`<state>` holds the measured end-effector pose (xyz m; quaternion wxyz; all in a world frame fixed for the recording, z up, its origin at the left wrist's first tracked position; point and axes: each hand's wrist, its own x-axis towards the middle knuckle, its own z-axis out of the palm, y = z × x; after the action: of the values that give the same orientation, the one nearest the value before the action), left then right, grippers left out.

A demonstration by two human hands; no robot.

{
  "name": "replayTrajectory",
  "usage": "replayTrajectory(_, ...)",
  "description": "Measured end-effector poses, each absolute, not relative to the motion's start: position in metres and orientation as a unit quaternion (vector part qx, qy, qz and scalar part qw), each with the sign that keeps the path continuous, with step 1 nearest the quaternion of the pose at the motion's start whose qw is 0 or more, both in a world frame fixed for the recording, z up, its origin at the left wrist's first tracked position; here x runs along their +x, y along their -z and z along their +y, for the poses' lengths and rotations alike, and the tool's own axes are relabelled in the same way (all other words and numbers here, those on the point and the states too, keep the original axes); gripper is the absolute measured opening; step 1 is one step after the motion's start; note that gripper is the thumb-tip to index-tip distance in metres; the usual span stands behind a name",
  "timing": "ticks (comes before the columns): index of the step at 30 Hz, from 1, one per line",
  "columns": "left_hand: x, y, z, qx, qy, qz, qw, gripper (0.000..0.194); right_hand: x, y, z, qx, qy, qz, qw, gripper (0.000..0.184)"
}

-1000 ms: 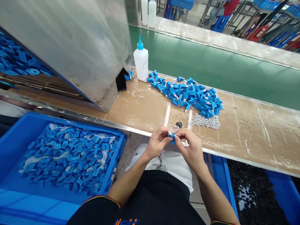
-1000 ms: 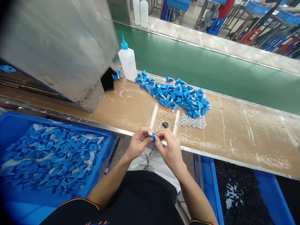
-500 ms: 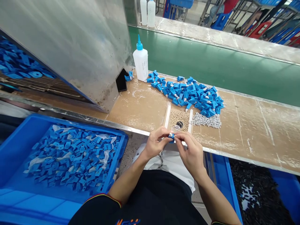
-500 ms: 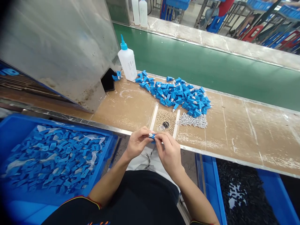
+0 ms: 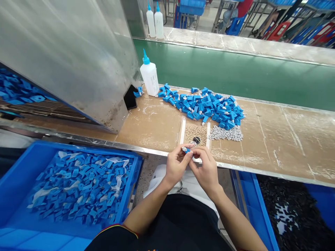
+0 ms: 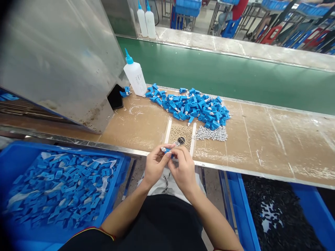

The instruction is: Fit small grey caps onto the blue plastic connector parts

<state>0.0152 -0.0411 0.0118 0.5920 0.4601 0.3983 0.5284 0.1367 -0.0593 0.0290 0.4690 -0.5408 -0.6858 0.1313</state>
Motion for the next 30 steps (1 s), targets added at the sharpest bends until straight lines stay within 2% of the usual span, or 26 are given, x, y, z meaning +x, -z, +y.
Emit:
replayTrajectory(4, 0.015, -0.016, -0.038, 0.503, -0.513, 0.414, 0.559, 0.029, 0.130, -0.028, -0.060, -0.559, -0.108, -0.676, 0.468, 0.008)
replayTrajectory(8, 0.020, -0.022, -0.035, 0.535, -0.498, 0.424, 0.535, 0.027, 0.128, -0.024, -0.060, -0.584, -0.081, -0.650, 0.479, 0.025)
replayTrajectory(11, 0.024, -0.027, -0.010, 0.617, -0.420, 0.353, 0.565, 0.030, 0.152, -0.022, -0.060, -0.600, -0.064, -0.638, 0.479, 0.035)
replayTrajectory(13, 0.027, -0.029, 0.023, 0.696, -0.359, 0.292, 0.548, 0.032, 0.188, -0.021, -0.059, -0.623, -0.042, -0.627, 0.465, 0.041)
replayTrajectory(16, 0.035, -0.028, 0.088, 0.794, -0.356, 0.339, 0.357, 0.025, 0.271, -0.024, -0.055, -0.701, 0.033, -0.584, 0.407, 0.045)
replayTrajectory(19, 0.048, -0.023, 0.137, 0.864, -0.259, 0.398, 0.167, 0.030, 0.358, -0.033, -0.053, -0.831, 0.079, -0.486, 0.257, 0.041)
replayTrajectory(21, 0.055, -0.021, 0.153, 0.892, -0.192, 0.399, 0.095, 0.031, 0.404, -0.043, -0.054, -0.891, 0.072, -0.420, 0.159, 0.039)
replayTrajectory(24, 0.059, -0.021, 0.160, 0.918, -0.144, 0.365, 0.056, 0.030, 0.449, -0.057, -0.056, -0.931, 0.062, -0.351, 0.081, 0.046)
replayTrajectory(27, 0.055, -0.026, 0.161, 0.930, -0.158, 0.329, 0.052, 0.020, 0.460, -0.060, -0.054, -0.927, 0.108, -0.351, 0.077, 0.047)
replayTrajectory(30, 0.040, -0.031, 0.156, 0.921, -0.196, 0.331, 0.055, 0.013, 0.431, -0.046, -0.046, -0.848, 0.108, -0.489, 0.173, 0.030)
